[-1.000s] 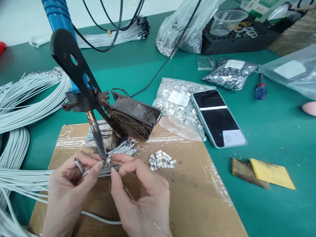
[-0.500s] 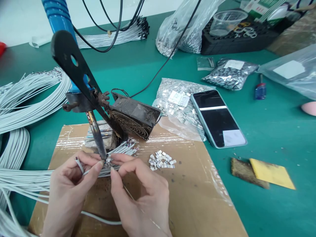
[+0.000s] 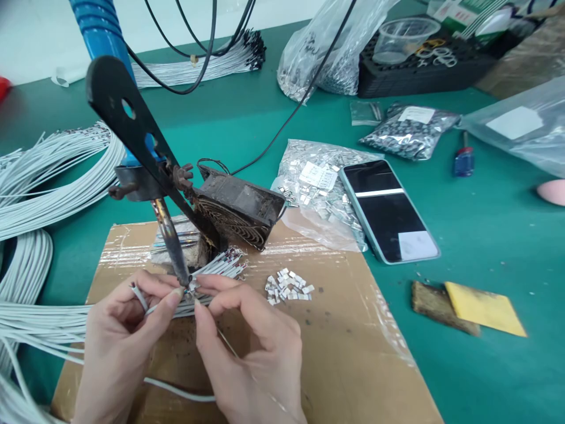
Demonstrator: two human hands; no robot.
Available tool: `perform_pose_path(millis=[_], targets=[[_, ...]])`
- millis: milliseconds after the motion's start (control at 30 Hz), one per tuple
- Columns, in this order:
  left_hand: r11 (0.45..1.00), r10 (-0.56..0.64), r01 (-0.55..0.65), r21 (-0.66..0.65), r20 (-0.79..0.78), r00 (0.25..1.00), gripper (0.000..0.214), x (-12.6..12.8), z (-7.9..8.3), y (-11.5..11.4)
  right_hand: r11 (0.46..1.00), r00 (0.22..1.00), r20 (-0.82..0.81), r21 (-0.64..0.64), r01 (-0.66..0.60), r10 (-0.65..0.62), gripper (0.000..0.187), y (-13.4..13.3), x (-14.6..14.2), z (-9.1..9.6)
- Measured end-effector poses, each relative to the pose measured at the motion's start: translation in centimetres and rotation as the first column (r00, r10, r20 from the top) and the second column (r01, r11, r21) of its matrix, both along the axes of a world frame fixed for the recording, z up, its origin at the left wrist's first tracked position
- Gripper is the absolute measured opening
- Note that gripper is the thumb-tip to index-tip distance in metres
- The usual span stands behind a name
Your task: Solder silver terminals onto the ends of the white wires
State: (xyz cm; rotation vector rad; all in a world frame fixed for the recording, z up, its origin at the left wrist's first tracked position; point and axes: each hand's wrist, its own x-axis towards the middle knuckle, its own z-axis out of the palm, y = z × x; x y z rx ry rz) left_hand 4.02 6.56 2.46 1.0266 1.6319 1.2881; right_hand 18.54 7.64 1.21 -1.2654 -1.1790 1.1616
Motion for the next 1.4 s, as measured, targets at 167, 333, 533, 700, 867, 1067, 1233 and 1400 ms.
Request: perform_pose_path(millis=[167, 333, 533, 700, 867, 1067, 1233, 1400], targets=[[1.000, 0.014, -0.014, -0.012, 0.009, 1.000, 0.018, -0.01, 0.00, -0.06, 0.999, 0.999, 0.020, 0.011, -0.035, 0.035, 0.018, 0.07, 0.32, -0.28], [1.000, -0.009, 0.010, -0.010, 0.012, 1.000, 0.018, 0.03, -0.02, -0.08, 0.999, 0.999, 0.025, 0.018, -0.039, 0.039, 0.018, -0.10, 0.39, -0.47], [1.000, -0.021, 0.021, 0.008, -0.008, 1.000, 0.018, -0.03, -0.16, -0.14, 0.999, 0.999, 0.010, 0.034, -0.041, 0.041, 0.018, 0.00, 0.38, -0.59], [1.000, -0.017, 0.017, 0.015, -0.037, 0.999, 0.018, -0.12, -0.19, -0.04, 0.997, 0.999, 0.018, 0.062, -0.046, 0.045, 0.018, 0.01, 0.47, -0.59], [0.999, -0.023, 0.024, 0.025, -0.049, 0.999, 0.019, -0.22, -0.18, -0.05, 0.997, 0.999, 0.012, 0.060, -0.038, 0.037, 0.018, -0.02, 0.52, -0.56], [1.000, 0.001, 0.000, 0.027, -0.026, 1.000, 0.019, 0.09, -0.21, 0.19, 0.998, 0.999, 0.017, 0.057, -0.038, 0.037, 0.018, 0.04, 0.47, -0.69], [1.000, -0.006, 0.006, 0.007, 0.006, 1.000, 0.017, 0.13, -0.39, 0.24, 0.997, 0.999, 0.017, 0.077, -0.030, 0.029, 0.017, 0.02, 0.45, -0.78], [1.000, 0.017, -0.016, -0.017, 0.050, 0.999, 0.016, 0.02, -0.46, -0.06, 0.996, 0.999, 0.014, 0.085, -0.033, 0.032, 0.018, -0.11, 0.42, -0.83]])
